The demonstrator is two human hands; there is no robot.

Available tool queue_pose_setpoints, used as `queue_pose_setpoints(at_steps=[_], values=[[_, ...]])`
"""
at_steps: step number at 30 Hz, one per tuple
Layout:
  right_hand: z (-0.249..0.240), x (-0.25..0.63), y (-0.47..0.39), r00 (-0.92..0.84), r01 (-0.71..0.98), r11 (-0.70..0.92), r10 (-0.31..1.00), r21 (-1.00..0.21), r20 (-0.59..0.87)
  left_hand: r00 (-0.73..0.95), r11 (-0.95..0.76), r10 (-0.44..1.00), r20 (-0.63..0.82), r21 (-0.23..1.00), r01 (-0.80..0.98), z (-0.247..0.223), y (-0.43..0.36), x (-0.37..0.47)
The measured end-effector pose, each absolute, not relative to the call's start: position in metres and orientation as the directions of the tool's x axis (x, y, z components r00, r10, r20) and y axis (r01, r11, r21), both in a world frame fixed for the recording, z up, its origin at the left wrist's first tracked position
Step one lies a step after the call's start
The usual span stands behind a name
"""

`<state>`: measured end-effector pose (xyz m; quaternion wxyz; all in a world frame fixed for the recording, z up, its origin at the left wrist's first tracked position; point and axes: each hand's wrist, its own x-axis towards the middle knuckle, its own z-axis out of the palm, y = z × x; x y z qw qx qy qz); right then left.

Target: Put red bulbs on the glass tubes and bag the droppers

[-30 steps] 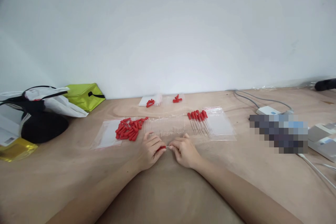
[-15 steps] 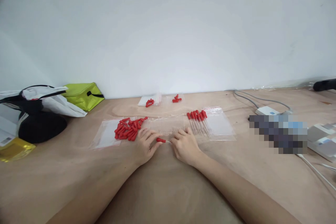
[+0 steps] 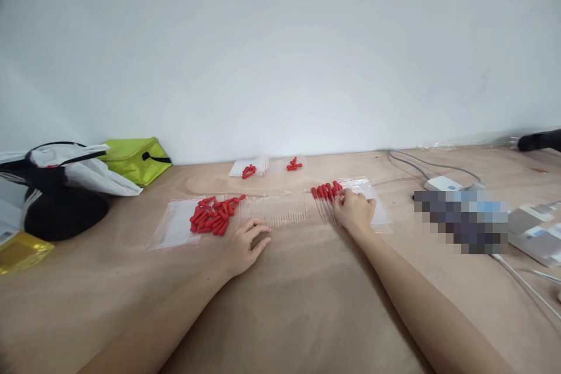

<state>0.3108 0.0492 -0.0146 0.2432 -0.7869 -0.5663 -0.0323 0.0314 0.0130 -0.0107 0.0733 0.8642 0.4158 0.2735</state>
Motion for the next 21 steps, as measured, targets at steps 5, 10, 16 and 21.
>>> queue_pose_setpoints(at_steps=[5,10,16,21], values=[[-0.015,0.309,0.048,0.34,0.919,-0.225,0.869,-0.324,0.359,0.504,-0.641,0.762,0.408,0.363,0.676,-0.01,0.013,0.031],[-0.013,0.288,0.045,0.215,0.946,-0.089,0.891,-0.312,0.399,0.499,-0.631,0.768,0.4,0.344,0.695,-0.008,0.012,0.033],[-0.008,0.255,0.054,0.161,0.958,-0.087,0.952,-0.272,0.26,0.385,-0.532,0.796,0.468,0.233,0.814,-0.007,0.016,0.031],[-0.002,0.243,0.068,0.24,0.95,-0.203,0.961,-0.235,0.138,0.168,-0.298,0.802,0.573,0.141,0.944,0.007,0.035,0.009]])
